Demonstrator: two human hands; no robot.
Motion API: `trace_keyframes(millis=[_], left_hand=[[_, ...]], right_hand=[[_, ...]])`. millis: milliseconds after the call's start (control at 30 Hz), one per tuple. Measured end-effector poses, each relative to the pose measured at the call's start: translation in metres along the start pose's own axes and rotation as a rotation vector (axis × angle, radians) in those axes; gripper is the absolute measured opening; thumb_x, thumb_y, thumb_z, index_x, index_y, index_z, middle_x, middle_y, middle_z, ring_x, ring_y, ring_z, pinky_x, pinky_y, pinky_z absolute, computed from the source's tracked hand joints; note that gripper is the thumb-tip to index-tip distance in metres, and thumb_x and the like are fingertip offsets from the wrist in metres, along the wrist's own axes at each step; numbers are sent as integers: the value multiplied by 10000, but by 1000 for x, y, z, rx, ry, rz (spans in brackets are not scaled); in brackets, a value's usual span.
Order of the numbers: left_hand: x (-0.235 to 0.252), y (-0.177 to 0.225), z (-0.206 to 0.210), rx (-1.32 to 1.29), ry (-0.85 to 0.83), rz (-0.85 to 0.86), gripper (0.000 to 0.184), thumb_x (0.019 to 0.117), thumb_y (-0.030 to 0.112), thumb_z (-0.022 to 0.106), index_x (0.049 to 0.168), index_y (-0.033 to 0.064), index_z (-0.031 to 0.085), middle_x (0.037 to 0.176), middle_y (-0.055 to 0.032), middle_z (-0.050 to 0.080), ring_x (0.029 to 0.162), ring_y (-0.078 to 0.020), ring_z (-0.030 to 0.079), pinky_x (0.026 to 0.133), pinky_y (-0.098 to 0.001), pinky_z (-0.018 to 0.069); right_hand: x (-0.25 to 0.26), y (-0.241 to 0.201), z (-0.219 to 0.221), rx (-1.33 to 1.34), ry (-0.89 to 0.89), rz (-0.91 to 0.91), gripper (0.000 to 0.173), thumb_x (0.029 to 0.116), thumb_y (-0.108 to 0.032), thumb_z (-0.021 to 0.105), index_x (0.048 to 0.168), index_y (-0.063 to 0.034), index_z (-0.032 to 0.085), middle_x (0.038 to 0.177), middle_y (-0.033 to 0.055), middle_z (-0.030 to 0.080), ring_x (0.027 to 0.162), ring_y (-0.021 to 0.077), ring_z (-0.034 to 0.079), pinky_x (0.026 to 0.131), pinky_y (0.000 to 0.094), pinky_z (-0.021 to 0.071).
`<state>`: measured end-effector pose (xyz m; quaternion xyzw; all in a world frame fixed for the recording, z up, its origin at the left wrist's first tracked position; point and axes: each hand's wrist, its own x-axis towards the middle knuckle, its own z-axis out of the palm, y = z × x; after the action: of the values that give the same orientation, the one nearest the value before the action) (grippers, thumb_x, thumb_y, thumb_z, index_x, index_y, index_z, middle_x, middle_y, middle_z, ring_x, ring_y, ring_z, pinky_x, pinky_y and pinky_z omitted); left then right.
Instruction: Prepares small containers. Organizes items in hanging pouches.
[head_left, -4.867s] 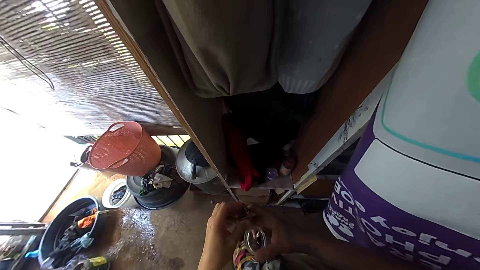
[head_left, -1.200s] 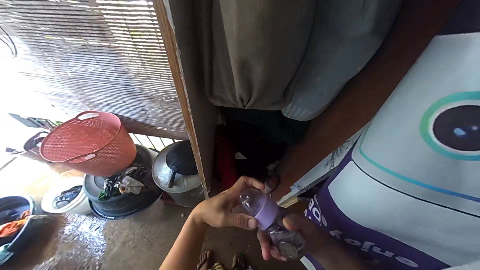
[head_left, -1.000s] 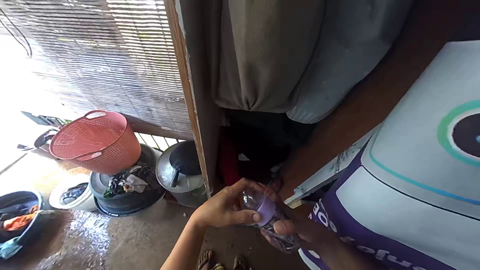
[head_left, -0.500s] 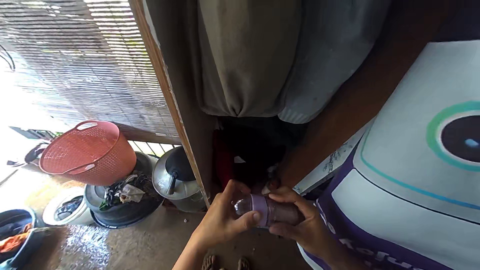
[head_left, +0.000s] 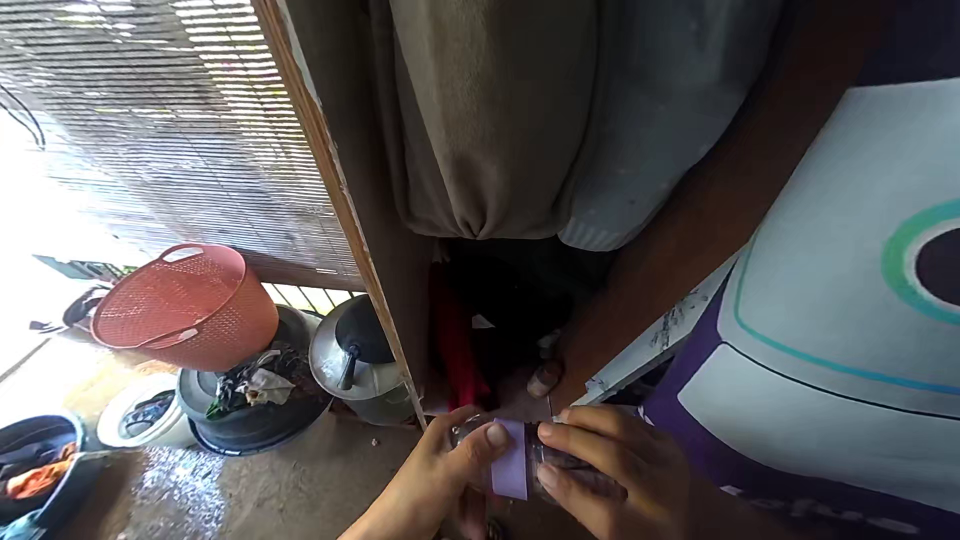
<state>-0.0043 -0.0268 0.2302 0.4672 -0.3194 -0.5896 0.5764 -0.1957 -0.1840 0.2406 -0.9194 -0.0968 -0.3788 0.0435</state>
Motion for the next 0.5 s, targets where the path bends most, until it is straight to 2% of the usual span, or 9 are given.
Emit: trace_keyframes(millis=[100,233,300,433,500], left_hand=[[-6,4,8,-9,43,-55,473,856,603,734,1032,171,653,752,25,725,507,-64,650,422,-219,536],[-12,11,17,42,141,-34,358,919,448,722,1041,128,615,733,20,705,492,-73,642,416,-232,543],[-9,13,12,43,151,-88,351,957,441,669,1064,110,623,729,-4,708,490,-87,644,418,-235,545],[-4,17,1,11,47,-152,317,995,446,606,1048,135,627,721,-6,718,489,-74,646,418,-212,533],[-6,15,4,-7,65,-181,305,996,433,606,1037,133,640,704,-8,704,477,-73,631,410,-211,523]], right_hand=[[-1,-5,2,27,6,-18,159,1049,-231,558,1207,-212,570,1257,33,579,1147,180,559,991,251,458],[5,-16,-3,-57,-39,16,159,1051,-196,540,1201,-181,589,1201,84,611,1040,207,582,887,277,477],[6,-12,0,-88,-45,33,170,1048,-221,554,1210,-184,586,1198,93,627,1021,214,607,847,286,507],[5,-1,6,-75,-7,-29,189,1042,-245,579,1222,-189,571,1233,75,604,1074,208,595,910,281,497],[4,-3,10,-55,10,-48,158,1044,-227,564,1198,-193,574,1231,63,594,1081,200,582,920,276,485]])
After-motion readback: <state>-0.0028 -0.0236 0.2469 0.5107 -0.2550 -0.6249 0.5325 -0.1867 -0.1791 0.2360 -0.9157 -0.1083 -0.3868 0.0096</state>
